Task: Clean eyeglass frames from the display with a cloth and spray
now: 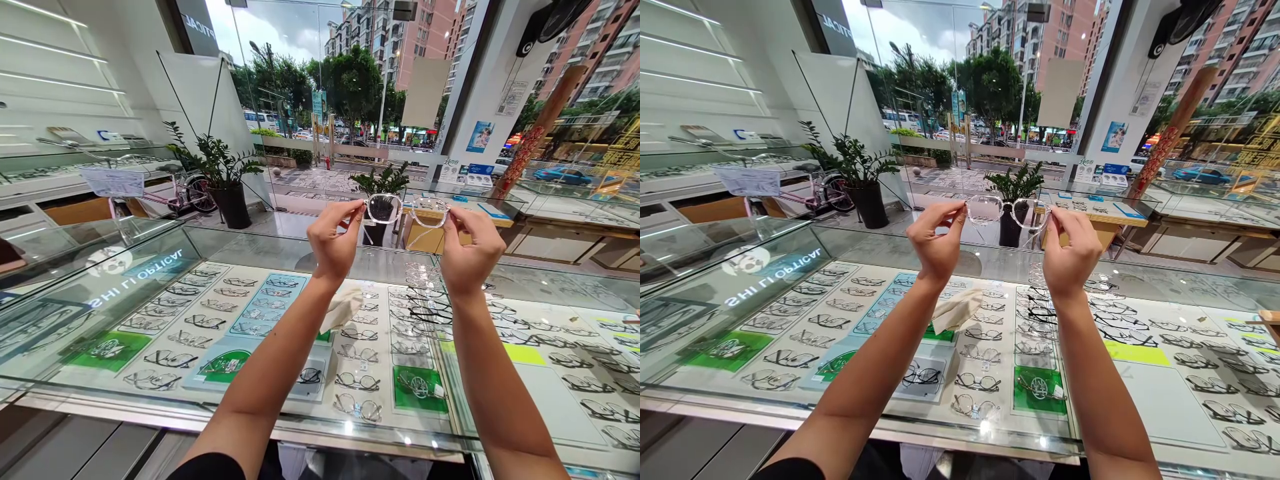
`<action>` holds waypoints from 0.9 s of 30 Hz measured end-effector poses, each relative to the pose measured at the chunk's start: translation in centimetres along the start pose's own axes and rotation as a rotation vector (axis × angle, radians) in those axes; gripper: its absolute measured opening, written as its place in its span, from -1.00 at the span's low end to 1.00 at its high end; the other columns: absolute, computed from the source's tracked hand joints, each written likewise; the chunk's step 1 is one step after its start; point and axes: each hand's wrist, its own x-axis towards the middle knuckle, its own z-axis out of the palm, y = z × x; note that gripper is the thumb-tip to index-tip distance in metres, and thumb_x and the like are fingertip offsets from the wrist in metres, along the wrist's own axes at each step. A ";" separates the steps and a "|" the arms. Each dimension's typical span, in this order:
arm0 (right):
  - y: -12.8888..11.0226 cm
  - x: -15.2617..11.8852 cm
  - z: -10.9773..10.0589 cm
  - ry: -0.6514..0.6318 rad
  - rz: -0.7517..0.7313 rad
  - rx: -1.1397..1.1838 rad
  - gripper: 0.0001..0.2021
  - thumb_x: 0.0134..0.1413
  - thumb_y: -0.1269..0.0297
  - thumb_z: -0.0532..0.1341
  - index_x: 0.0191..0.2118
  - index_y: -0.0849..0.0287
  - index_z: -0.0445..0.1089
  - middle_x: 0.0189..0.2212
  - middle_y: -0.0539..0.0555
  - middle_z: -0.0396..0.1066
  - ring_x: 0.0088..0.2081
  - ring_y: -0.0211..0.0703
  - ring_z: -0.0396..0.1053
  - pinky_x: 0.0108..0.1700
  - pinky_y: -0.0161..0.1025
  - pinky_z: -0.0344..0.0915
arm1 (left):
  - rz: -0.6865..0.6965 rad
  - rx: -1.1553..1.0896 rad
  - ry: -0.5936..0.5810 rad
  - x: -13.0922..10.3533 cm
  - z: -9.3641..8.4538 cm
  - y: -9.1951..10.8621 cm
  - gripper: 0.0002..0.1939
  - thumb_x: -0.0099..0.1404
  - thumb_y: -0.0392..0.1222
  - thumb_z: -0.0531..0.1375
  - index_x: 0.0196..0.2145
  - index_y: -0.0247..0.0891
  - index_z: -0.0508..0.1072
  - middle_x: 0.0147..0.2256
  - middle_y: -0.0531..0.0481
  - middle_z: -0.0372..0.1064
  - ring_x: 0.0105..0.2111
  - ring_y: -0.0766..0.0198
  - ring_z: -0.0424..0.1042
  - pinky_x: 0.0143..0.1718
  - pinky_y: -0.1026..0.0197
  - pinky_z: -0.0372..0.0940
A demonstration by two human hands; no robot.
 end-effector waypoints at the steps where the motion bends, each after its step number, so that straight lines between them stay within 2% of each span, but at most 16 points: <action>1: -0.2 0.0 0.0 -0.003 0.000 -0.005 -0.81 0.41 0.28 0.22 -0.07 0.08 0.61 -0.21 0.08 0.58 -0.21 -0.06 0.50 -0.10 -0.05 0.47 | -0.015 0.012 -0.003 0.0 0.0 -0.2 -0.91 0.46 -0.19 0.34 -0.12 -0.15 0.67 -0.25 -0.01 0.66 -0.32 0.31 0.61 -0.40 0.26 0.47; 12: -0.9 0.1 -0.2 -0.036 0.035 -0.061 -0.79 0.43 0.23 0.19 -0.08 0.04 0.61 -0.22 0.08 0.58 -0.22 -0.04 0.50 -0.09 -0.03 0.48 | -0.063 0.041 -0.015 -0.1 0.0 -0.5 -0.88 0.47 -0.11 0.32 -0.13 -0.15 0.66 -0.25 -0.04 0.65 -0.31 0.29 0.61 -0.38 0.24 0.49; 21: -1.4 0.0 -0.2 -0.030 0.016 0.007 -0.82 0.42 0.28 0.22 -0.08 0.05 0.61 -0.23 0.07 0.55 -0.24 -0.06 0.47 -0.08 -0.03 0.42 | -0.113 0.006 -0.027 -0.3 0.2 -1.2 -0.92 0.47 -0.18 0.32 -0.14 -0.17 0.63 -0.24 -0.02 0.63 -0.32 0.30 0.61 -0.40 0.26 0.43; 27: -1.4 -0.1 -0.1 -0.049 0.033 -0.054 -0.81 0.41 0.28 0.21 -0.08 0.05 0.61 -0.23 0.07 0.56 -0.25 -0.06 0.47 -0.09 -0.03 0.44 | -0.132 0.022 -0.035 -0.5 0.2 -1.5 -0.93 0.47 -0.18 0.31 -0.14 -0.15 0.62 -0.23 -0.02 0.63 -0.31 0.30 0.62 -0.40 0.26 0.42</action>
